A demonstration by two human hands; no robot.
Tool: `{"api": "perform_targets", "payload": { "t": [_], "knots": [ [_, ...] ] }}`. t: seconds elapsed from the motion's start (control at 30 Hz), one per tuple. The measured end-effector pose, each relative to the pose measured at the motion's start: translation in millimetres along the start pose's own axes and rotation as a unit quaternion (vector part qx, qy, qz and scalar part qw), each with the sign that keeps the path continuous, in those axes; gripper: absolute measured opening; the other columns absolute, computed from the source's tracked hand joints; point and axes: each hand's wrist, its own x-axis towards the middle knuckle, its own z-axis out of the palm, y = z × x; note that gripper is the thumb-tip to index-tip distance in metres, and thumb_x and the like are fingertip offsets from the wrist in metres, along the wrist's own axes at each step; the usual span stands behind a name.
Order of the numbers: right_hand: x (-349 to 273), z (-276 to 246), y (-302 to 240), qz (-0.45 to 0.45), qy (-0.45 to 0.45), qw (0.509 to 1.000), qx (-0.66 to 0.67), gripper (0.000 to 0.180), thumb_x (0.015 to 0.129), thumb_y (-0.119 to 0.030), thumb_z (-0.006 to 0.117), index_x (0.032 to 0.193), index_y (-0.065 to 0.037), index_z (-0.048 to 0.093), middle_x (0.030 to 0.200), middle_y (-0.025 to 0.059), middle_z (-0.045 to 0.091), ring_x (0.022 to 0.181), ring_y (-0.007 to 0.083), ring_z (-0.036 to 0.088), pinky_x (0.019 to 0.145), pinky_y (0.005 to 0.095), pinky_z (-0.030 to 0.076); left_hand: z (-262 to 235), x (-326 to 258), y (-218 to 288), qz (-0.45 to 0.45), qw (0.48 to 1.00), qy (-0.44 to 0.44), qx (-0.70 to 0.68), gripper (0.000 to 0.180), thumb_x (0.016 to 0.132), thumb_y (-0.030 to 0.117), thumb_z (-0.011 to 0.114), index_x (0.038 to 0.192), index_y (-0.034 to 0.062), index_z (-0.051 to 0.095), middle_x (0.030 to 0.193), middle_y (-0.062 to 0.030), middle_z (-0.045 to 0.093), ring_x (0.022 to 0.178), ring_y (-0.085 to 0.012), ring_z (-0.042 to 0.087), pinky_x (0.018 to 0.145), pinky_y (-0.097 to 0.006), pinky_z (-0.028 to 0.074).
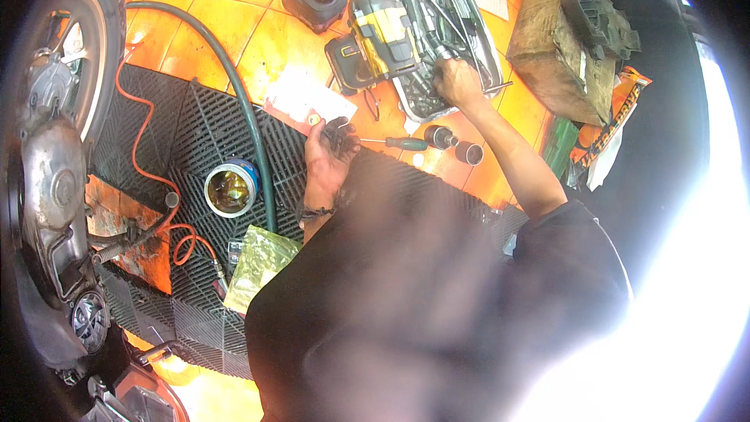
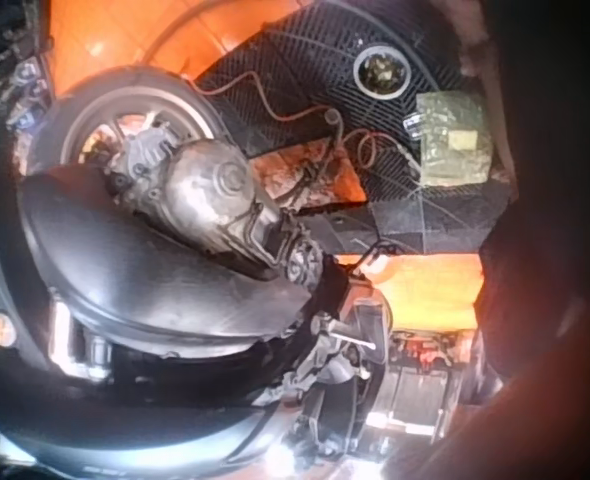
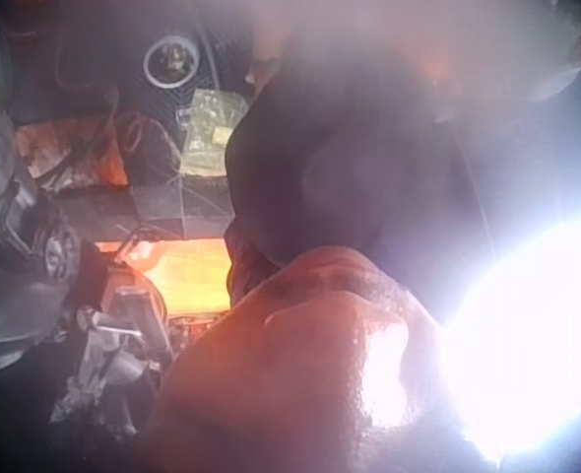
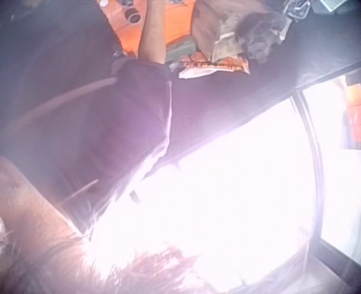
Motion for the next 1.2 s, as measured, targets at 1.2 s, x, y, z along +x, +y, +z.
{"api": "perform_targets", "payload": {
  "t": [1.2],
  "knots": [
    [-53,7,-23,-0.013,-0.013,0.993,0.115,0.019,0.081,-0.009,0.071,0.098,-0.002,0.073,0.096,0.0186,0.068,0.089,0.0387,0.067,0.079,0.0449,0.053,1,-5,-15,0.009,1.0,-0.01,0.007,0.049,0.101,0.038,0.039,0.108,-0.0033,0.064,0.106,-0.0197,0.069,0.099,-0.0323,0.069,0.086,-0.037,0.052]
  ]
}}
